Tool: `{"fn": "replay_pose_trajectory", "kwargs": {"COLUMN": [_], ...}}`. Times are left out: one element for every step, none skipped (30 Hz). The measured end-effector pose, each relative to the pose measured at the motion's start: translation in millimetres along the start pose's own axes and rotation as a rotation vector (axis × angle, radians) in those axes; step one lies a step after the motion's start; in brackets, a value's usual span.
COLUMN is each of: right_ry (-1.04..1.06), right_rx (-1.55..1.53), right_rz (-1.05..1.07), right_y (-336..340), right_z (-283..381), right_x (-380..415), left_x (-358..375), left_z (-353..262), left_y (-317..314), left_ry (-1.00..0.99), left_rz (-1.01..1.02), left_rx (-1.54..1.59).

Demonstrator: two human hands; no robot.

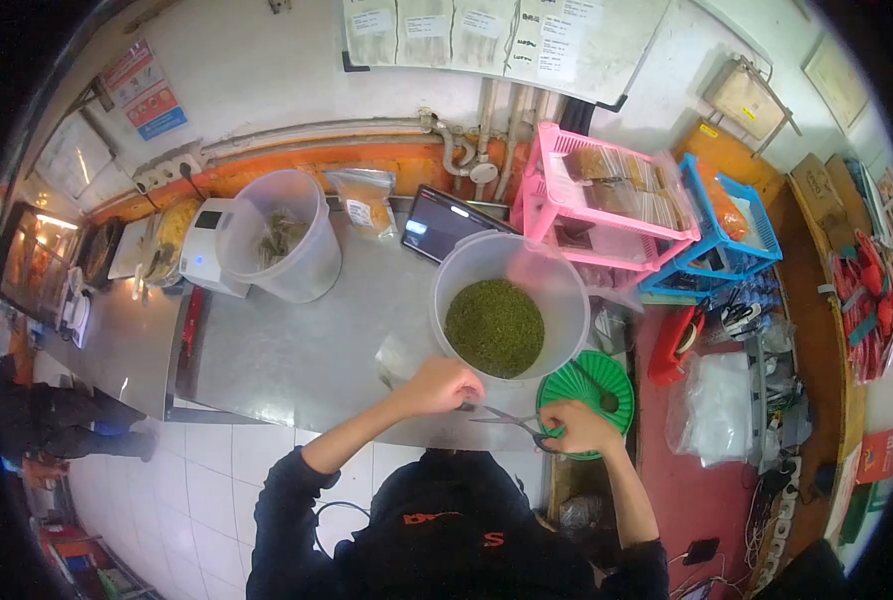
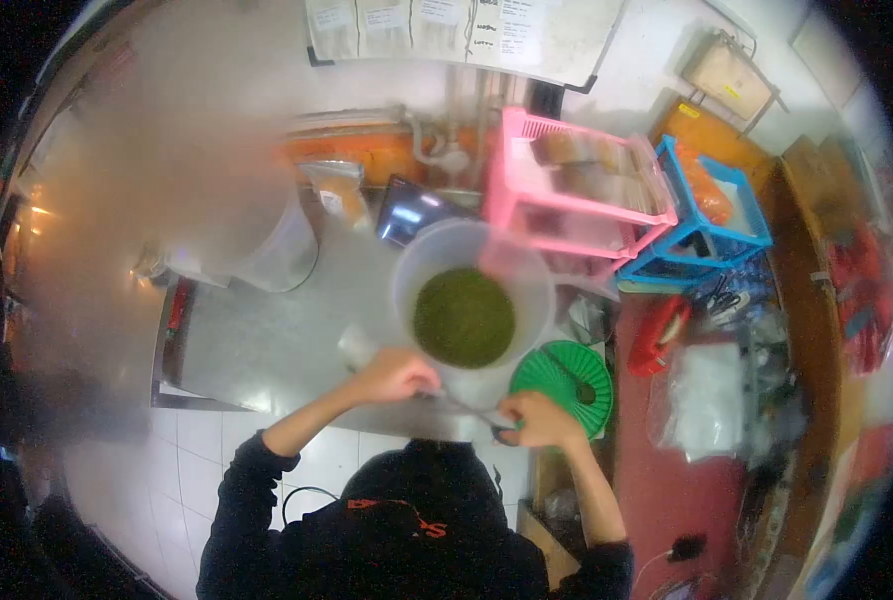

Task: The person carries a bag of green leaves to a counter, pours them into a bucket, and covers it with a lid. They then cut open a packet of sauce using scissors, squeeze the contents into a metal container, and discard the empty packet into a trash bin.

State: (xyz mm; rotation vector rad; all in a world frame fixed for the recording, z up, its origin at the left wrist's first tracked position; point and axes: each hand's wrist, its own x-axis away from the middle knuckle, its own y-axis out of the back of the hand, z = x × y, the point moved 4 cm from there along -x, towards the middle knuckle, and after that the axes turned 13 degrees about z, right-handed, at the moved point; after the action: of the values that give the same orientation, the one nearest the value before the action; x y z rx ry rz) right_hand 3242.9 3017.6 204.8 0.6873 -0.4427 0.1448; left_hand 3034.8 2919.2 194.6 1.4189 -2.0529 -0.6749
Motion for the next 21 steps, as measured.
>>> {"fn": "replay_pose_trajectory", "kwargs": {"right_ry": [0.020,0.042,0.043,0.040,0.037,0.040,0.028,0.015,0.014,0.002,-0.010,-0.013,0.018,0.050,0.051,0.060,0.068,0.068,0.039,0.009,0.011], "right_rx": [0.049,0.098,0.098,0.092,0.086,0.087,0.105,0.122,0.121,0.141,0.161,0.161,0.150,0.140,0.140,0.139,0.137,0.137,0.101,0.065,0.067], "right_rz": [-0.024,-0.047,-0.047,-0.061,-0.076,-0.074,-0.105,-0.136,-0.135,-0.119,-0.104,-0.106,-0.119,-0.132,-0.133,-0.124,-0.115,-0.116,-0.055,0.006,0.008], "right_y": [1,1,0,1,2,3,5,6,6,6,6,5,3,2,1,1,0,-1,-4,-7,-10], "right_z": [-2,-1,-1,0,0,0,-2,-2,-1,2,5,7,9,10,11,11,10,4,-3,-9,-12], "right_x": [-2,-3,-2,2,5,8,12,15,14,11,8,4,-3,-8,-11,-14,-17,-20,-24,-28,-29], "left_x": [-1,-1,0,0,1,1,2,1,0,-3,-6,-9,-11,-12,-12,-12,-12,-12,-11,-11,-12], "left_z": [-2,-2,-1,0,1,3,3,3,2,-1,-3,-4,-5,-6,-6,-7,-8,-9,-10,-9,-8], "left_y": [1,4,5,7,7,7,7,6,5,4,3,3,3,3,4,5,5,6,6,4,4], "left_ry": [-0.019,-0.019,-0.019,-0.019,-0.016,-0.011,-0.006,-0.005,-0.012,-0.021,-0.025,-0.011,0.004,0.004,-0.002,-0.007,-0.007,0.010,0.028,0.030,-0.006], "left_rz": [0.009,0.009,0.026,0.043,0.041,0.045,0.048,0.048,0.047,0.047,0.049,0.053,0.057,0.058,0.057,0.057,0.058,0.069,0.080,0.079,0.026], "left_rx": [-0.002,-0.002,-0.025,-0.048,-0.049,-0.026,-0.002,-0.001,-0.008,-0.016,-0.016,-0.023,-0.030,-0.033,-0.034,-0.035,-0.036,-0.050,-0.063,-0.063,-0.069]}}
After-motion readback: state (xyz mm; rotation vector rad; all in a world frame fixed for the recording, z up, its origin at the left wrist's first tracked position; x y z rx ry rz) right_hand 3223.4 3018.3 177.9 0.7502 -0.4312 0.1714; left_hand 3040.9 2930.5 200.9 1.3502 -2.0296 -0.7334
